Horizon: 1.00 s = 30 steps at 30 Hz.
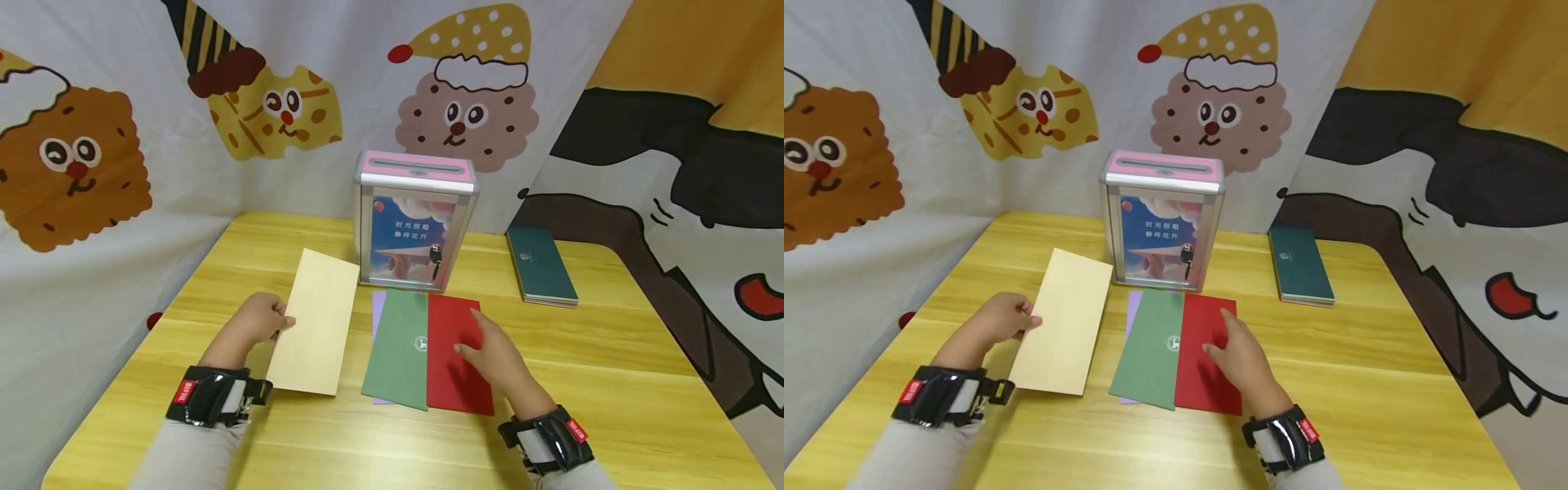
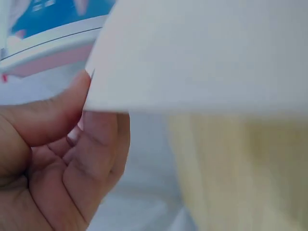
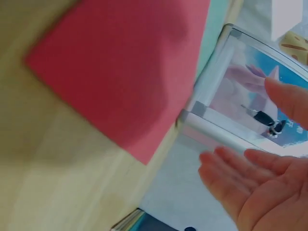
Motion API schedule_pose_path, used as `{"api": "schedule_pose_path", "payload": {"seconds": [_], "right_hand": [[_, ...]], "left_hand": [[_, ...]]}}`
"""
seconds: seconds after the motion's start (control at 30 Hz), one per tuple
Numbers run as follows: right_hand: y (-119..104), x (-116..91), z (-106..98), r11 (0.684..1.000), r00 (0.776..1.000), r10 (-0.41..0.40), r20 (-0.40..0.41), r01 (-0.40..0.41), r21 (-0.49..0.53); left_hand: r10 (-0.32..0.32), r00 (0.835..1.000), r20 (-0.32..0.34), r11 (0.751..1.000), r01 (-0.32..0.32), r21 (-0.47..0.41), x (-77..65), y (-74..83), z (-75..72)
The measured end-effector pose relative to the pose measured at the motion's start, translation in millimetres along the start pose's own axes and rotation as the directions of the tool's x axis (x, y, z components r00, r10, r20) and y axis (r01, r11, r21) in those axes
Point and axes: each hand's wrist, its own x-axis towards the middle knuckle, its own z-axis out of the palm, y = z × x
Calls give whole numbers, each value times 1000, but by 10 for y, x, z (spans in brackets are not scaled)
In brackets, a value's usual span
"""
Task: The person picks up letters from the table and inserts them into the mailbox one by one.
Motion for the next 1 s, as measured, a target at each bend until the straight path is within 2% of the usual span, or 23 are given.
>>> {"api": "schedule_pose_path", "payload": {"seconds": [0.1, 0.2, 0.27, 0.37, 0.47, 0.53, 0.73, 0.83, 0.87, 0.93, 0.97, 1.0], "right_hand": [[-81, -2, -41, 998, 998, -67, 22, 66, 24], [-215, -1, -119, 983, 984, -171, 58, 166, 78], [-332, -4, -190, 961, 962, -262, 82, 252, 115], [-525, -13, -300, 911, 910, -400, 108, 381, 157], [-721, -36, -393, 876, 877, -471, 97, 451, 170], [-835, -44, -445, 874, 879, -472, 71, 456, 168], [-1023, -6, -602, 901, 912, -406, -54, 409, 144], [-1052, 67, -705, 904, 913, -389, -122, 404, 142], [-1061, 96, -749, 902, 908, -391, -151, 411, 130], [-1100, 156, -848, 897, 892, -403, -207, 429, 105], [-1128, 182, -904, 894, 880, -412, -238, 441, 84], [-1155, 212, -960, 889, 866, -421, -270, 453, 65]], "left_hand": [[55, 998, 8, 998, -54, -37, -98, 46, -88], [136, 991, -4, 988, -136, -67, -196, 174, -143], [200, 979, -31, 976, -202, -80, -252, 304, -157], [289, 953, -96, 949, -298, -100, -308, 543, -141], [352, 920, -173, 920, -374, -119, -308, 778, -98], [371, 904, -213, 905, -403, -134, -287, 918, -67], [390, 874, -288, 886, -442, -140, -181, 1234, 1], [436, 840, -323, 866, -489, -101, -121, 1363, -10], [459, 822, -337, 854, -513, -88, -102, 1409, -21], [512, 777, -367, 819, -570, -64, -65, 1505, -55], [540, 749, -384, 799, -600, -47, -45, 1552, -75], [571, 715, -403, 775, -631, -22, -26, 1597, -97]]}}
